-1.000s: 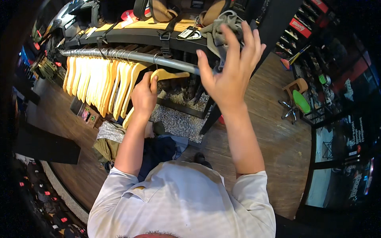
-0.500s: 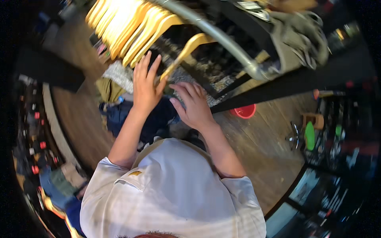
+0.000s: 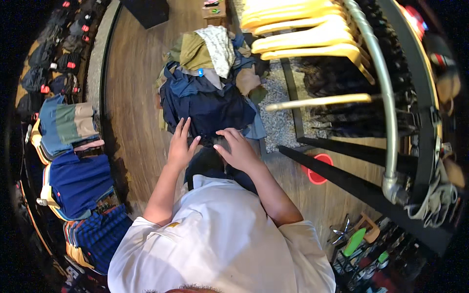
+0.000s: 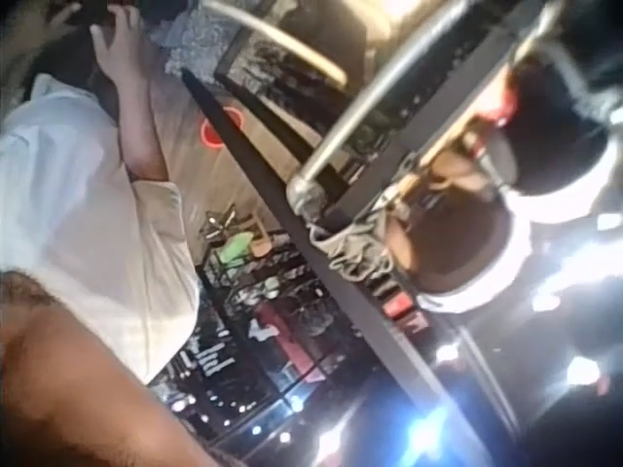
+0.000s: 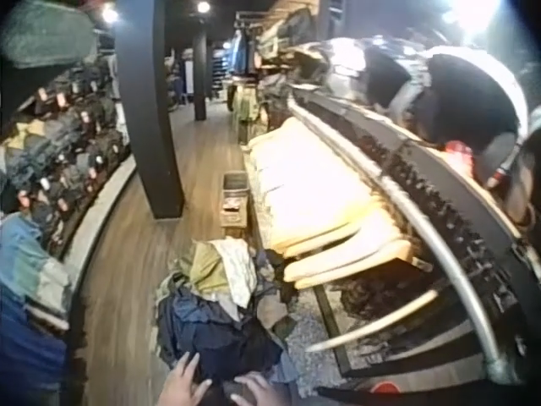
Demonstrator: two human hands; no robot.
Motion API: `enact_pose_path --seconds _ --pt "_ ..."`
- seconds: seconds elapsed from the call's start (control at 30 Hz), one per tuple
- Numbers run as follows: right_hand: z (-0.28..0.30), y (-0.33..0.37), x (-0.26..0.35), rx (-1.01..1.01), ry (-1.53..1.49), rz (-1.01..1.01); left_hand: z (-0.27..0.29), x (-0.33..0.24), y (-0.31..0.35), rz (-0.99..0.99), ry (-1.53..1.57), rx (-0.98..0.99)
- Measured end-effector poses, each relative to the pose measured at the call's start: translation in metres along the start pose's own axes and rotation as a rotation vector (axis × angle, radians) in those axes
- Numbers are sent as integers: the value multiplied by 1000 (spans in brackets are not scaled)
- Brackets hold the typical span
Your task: Brushing and cleaning garments with a hand brush before hanging them on a garment rack.
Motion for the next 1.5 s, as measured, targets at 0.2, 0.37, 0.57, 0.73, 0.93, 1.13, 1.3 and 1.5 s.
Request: enact_pose_path --seconds 0.2,0.37,0.57,0.73,0.93,1.13,1.3,1.5 --pt "-78 -53 -17 95 -131 -90 -18 80 -37 132 31 -4" --pt "-169 -119 -71 142 -108 -140 -84 195 -75 218 57 96" --pt "-297 -197 -155 117 106 -209 -192 346 -126 261 -218 427" --pt "-381 -241 -223 137 240 -81 -267 405 -179 83 -320 489" --pt "-437 -300 -263 337 556 -77 -324 442 -201 -62 -519 595" --pt "-433 -312 -272 219 541 -34 -295 424 -212 -110 -110 138" --pt "-375 -328 -200 -347 228 57 -199 344 -247 -147 257 -70" --pt "-278 -351 -105 -646 72 16 -93 240 -289 -278 395 -109"
Point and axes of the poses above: each hand's wrist, its own y-axis away from the middle knuckle, its own z-axis out of the back of the hand, x = y × z, the point moved 4 cm from there along -y, towards the middle knuckle, and after that the axes turned 13 degrees about -x, right-handed, at the moved point
